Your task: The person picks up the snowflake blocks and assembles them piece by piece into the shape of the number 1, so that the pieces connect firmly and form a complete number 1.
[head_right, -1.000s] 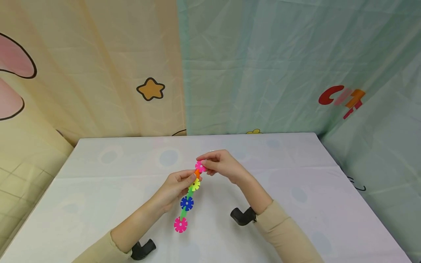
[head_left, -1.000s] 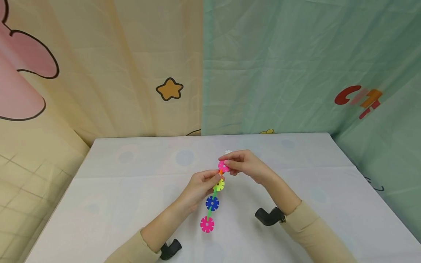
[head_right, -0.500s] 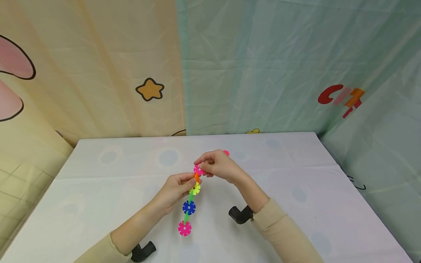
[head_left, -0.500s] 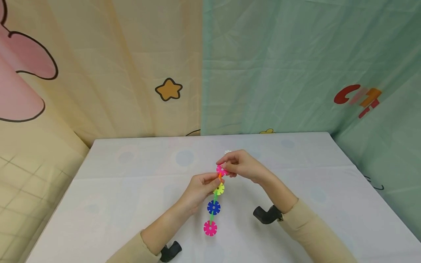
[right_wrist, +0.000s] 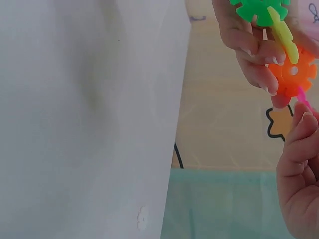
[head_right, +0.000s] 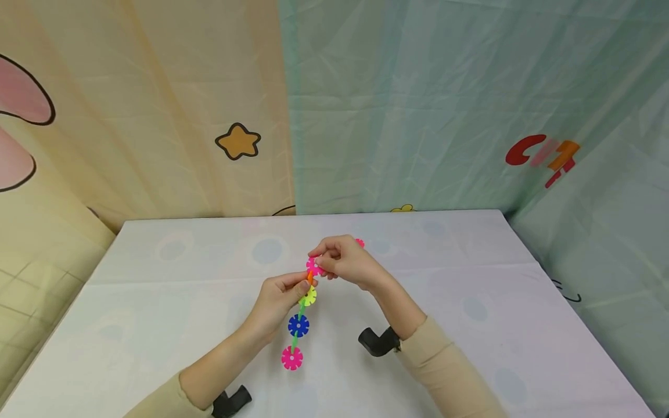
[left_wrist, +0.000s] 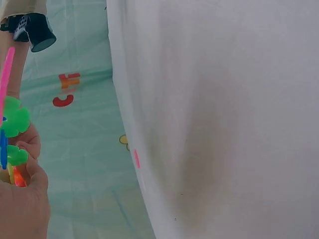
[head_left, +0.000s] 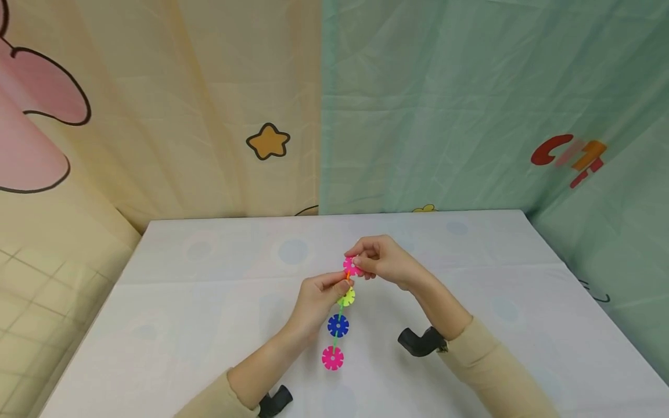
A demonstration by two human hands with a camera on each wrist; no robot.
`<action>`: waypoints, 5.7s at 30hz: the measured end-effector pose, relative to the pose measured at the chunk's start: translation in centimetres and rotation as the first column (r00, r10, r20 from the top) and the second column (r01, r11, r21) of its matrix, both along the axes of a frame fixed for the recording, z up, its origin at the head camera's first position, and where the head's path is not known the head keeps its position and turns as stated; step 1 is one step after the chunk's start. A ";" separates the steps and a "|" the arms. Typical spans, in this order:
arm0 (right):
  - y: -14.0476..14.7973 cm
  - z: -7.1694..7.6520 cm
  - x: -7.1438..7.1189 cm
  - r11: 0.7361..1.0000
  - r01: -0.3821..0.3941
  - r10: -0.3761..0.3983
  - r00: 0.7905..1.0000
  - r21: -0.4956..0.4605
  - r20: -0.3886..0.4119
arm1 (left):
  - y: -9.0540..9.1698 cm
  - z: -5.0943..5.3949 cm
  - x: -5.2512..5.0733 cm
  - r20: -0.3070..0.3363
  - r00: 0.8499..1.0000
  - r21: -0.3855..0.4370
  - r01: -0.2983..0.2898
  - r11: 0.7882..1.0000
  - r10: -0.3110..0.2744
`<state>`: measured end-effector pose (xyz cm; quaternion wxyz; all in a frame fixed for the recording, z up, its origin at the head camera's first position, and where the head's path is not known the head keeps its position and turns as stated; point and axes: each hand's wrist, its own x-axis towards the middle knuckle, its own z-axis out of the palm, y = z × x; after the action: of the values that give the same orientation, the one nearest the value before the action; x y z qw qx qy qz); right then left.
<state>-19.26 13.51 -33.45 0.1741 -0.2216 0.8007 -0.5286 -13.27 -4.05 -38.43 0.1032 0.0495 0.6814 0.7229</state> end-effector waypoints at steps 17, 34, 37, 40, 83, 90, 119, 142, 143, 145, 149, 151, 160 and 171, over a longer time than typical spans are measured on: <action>0.1 -0.8 0.1 0.996 0.004 0.004 0.996 -0.093 0.090 | -0.7 0.4 -0.4 -0.002 0.997 -0.032 0.077 0.997 -0.077; 0.4 -2.1 0.1 0.980 0.127 -0.093 0.973 -0.154 0.211 | -0.6 0.6 -0.9 0.105 0.985 -0.022 0.142 0.990 -0.139; 0.4 -2.2 0.2 0.980 0.129 -0.094 0.971 -0.154 0.218 | -0.5 0.6 -1.1 0.119 0.983 -0.010 0.142 0.990 -0.140; 0.3 -2.3 0.2 0.980 0.129 -0.093 0.970 -0.153 0.225 | -0.4 0.5 -1.3 0.135 0.982 0.000 0.135 0.991 -0.134; 4.8 -8.9 -8.5 0.741 0.648 -0.672 0.719 0.176 0.177 | -0.8 -0.2 -1.2 0.182 0.983 0.017 0.013 1.000 -0.016; 4.0 -8.5 -8.6 0.728 0.611 -0.641 0.767 0.311 -0.005 | -0.8 -0.1 -1.3 0.167 0.986 0.009 0.029 1.000 -0.030; 3.2 -6.7 -5.1 0.887 0.458 -0.449 0.829 0.058 0.334 | -0.4 0.2 -1.1 0.194 0.981 -0.018 0.030 0.999 -0.026; 0.1 -2.6 -1.3 0.964 0.213 -0.172 0.956 -0.158 0.237 | -0.3 0.3 -1.0 0.188 0.981 0.000 0.051 0.999 -0.050; 0.1 -2.6 -1.3 0.965 0.207 -0.166 0.958 -0.163 0.234 | -0.3 0.3 -1.0 0.186 0.981 0.003 0.051 0.999 -0.051; 0.0 -2.5 -1.2 0.966 0.191 -0.151 0.964 -0.174 0.221 | -0.4 0.3 -1.0 0.180 0.982 0.011 0.051 0.999 -0.052; -0.2 -2.5 -1.1 0.967 0.160 -0.124 0.975 -0.197 0.185 | -0.4 0.3 -0.9 0.166 0.984 0.027 0.055 0.998 -0.058; -0.3 -2.4 -0.9 0.967 0.143 -0.112 0.982 -0.212 0.155 | -0.4 0.3 -0.8 0.158 0.986 0.032 0.054 0.998 -0.058; -1.0 -2.2 -0.3 0.972 0.072 -0.069 0.997 -0.226 0.021 | -0.3 0.6 -0.6 0.165 0.986 0.005 0.015 1.000 -0.016; -1.7 -1.8 0.3 0.967 0.004 -0.033 0.993 -0.253 -0.111 | -0.6 1.5 -0.1 0.175 0.983 -0.013 -0.050 0.999 0.051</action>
<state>-18.95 11.81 -35.25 0.0932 -0.2644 0.7376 -0.6143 -13.34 -4.65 -36.98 0.1447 -0.0320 0.6737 0.7240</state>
